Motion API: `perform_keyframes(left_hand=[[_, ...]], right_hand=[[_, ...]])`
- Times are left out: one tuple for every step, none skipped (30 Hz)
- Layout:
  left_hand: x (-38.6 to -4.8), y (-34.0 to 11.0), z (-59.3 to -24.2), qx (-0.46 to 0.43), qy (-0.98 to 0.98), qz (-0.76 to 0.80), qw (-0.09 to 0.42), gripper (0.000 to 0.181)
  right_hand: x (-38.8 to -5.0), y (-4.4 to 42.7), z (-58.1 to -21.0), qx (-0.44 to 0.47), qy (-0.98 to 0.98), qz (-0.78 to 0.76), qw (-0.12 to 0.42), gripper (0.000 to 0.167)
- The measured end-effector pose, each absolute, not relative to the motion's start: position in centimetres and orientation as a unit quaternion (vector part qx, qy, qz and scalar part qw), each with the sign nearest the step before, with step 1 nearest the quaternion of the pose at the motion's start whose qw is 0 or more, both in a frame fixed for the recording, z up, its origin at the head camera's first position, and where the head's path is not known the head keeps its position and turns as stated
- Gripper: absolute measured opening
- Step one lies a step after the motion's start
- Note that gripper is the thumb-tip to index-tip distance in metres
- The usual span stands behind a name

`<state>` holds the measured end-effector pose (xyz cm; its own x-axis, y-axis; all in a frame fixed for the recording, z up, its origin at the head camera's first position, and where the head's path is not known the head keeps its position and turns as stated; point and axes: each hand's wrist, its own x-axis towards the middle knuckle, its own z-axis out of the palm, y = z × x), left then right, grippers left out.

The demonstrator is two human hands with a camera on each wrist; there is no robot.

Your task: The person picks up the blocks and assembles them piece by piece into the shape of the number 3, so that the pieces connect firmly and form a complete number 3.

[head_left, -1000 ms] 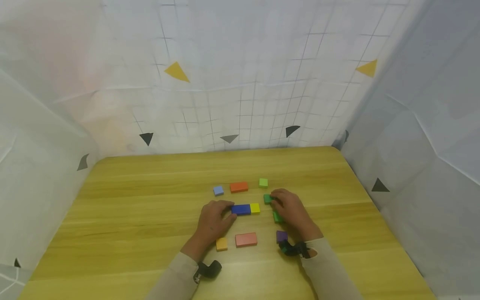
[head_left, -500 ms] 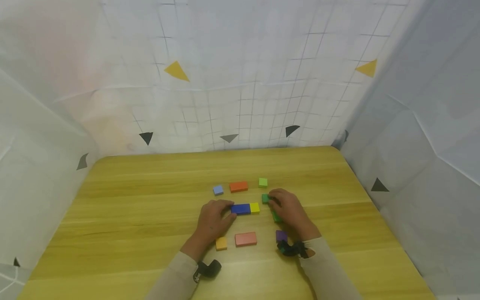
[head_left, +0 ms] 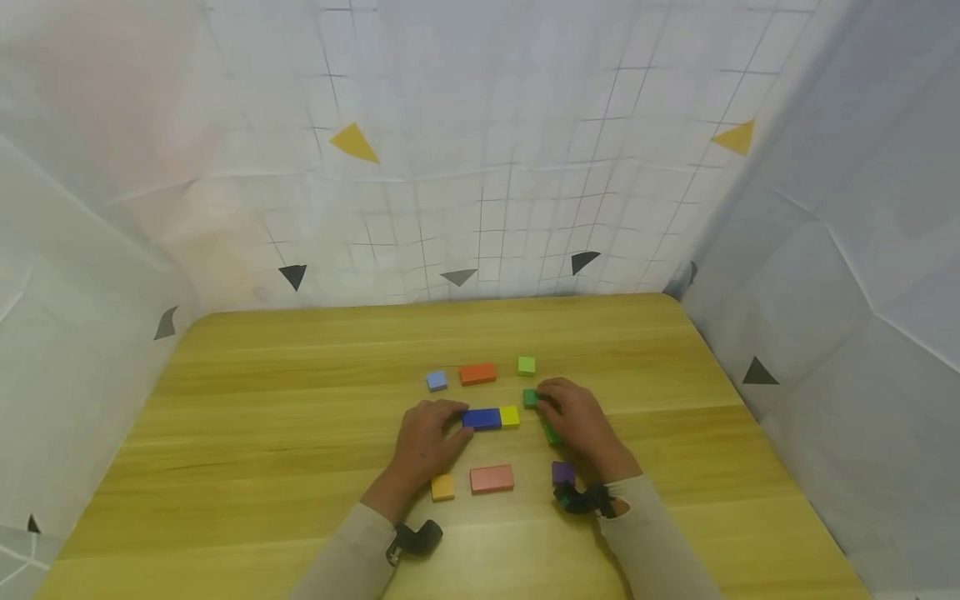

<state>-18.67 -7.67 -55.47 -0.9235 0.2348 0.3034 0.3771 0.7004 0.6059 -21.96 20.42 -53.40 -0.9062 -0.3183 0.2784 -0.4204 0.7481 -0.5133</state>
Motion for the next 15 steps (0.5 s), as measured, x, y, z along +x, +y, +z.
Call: perform_keyframes(left_hand=[[-18.66, -7.68, -55.45, -0.168, -0.916, -0.35, 0.102, 0.036], [-18.66, -7.68, -55.42, -0.168, -0.916, -0.351, 0.102, 0.036], [-18.66, -7.68, -55.4, -0.168, -0.915, -0.352, 0.102, 0.035], [-18.64, -7.68, -55.36, -0.168, -0.915, -0.353, 0.101, 0.035], [-18.62, -7.68, -55.34, -0.168, -0.914, -0.355, 0.101, 0.035], [-18.61, -7.68, -55.32, -0.167, -0.914, -0.355, 0.1, 0.035], [-18.6, -7.67, -55.31, -0.167, -0.915, -0.355, 0.099, 0.035], [-18.6, -7.67, -55.31, -0.166, -0.914, -0.356, 0.099, 0.035], [-18.6, -7.66, -55.33, -0.166, -0.915, -0.355, 0.097, 0.035], [-18.61, -7.66, -55.34, -0.165, -0.915, -0.355, 0.097, 0.035], [-18.62, -7.65, -55.37, -0.165, -0.915, -0.355, 0.097, 0.035], [-18.63, -7.64, -55.39, -0.164, -0.916, -0.354, 0.098, 0.035], [-18.65, -7.64, -55.42, -0.165, -0.915, -0.354, 0.098, 0.035], [-18.67, -7.64, -55.45, -0.165, -0.915, -0.353, 0.1, 0.035], [-18.69, -7.64, -55.48, -0.165, -0.916, -0.352, 0.1, 0.035]], right_hand=[[-21.95, 20.39, -53.38, 0.198, -0.931, 0.295, 0.088, 0.022], [-21.92, 20.36, -53.36, 0.199, -0.93, 0.295, 0.089, 0.022], [-21.92, 20.33, -53.37, 0.2, -0.93, 0.295, 0.09, 0.022], [-21.9, 20.29, -53.36, 0.2, -0.929, 0.297, 0.09, 0.022], [-21.89, 20.26, -53.36, 0.201, -0.929, 0.297, 0.09, 0.022], [-21.88, 20.23, -53.39, 0.201, -0.929, 0.299, 0.089, 0.022], [-21.88, 20.19, -53.39, 0.2, -0.928, 0.301, 0.087, 0.022], [-21.9, 20.16, -53.41, 0.201, -0.928, 0.301, 0.087, 0.022], [-21.91, 20.13, -53.44, 0.201, -0.928, 0.302, 0.087, 0.022], [-21.92, 20.1, -53.46, 0.201, -0.928, 0.303, 0.085, 0.022], [-21.95, 20.08, -53.5, 0.202, -0.927, 0.304, 0.086, 0.022], [-21.97, 20.07, -53.54, 0.202, -0.927, 0.304, 0.085, 0.022], [-21.98, 20.05, -53.53, 0.202, -0.927, 0.304, 0.085, 0.022], [-21.98, 20.03, -53.51, 0.203, -0.927, 0.304, 0.085, 0.022], [-21.98, 20.03, -53.5, 0.202, -0.927, 0.305, 0.085, 0.022]])
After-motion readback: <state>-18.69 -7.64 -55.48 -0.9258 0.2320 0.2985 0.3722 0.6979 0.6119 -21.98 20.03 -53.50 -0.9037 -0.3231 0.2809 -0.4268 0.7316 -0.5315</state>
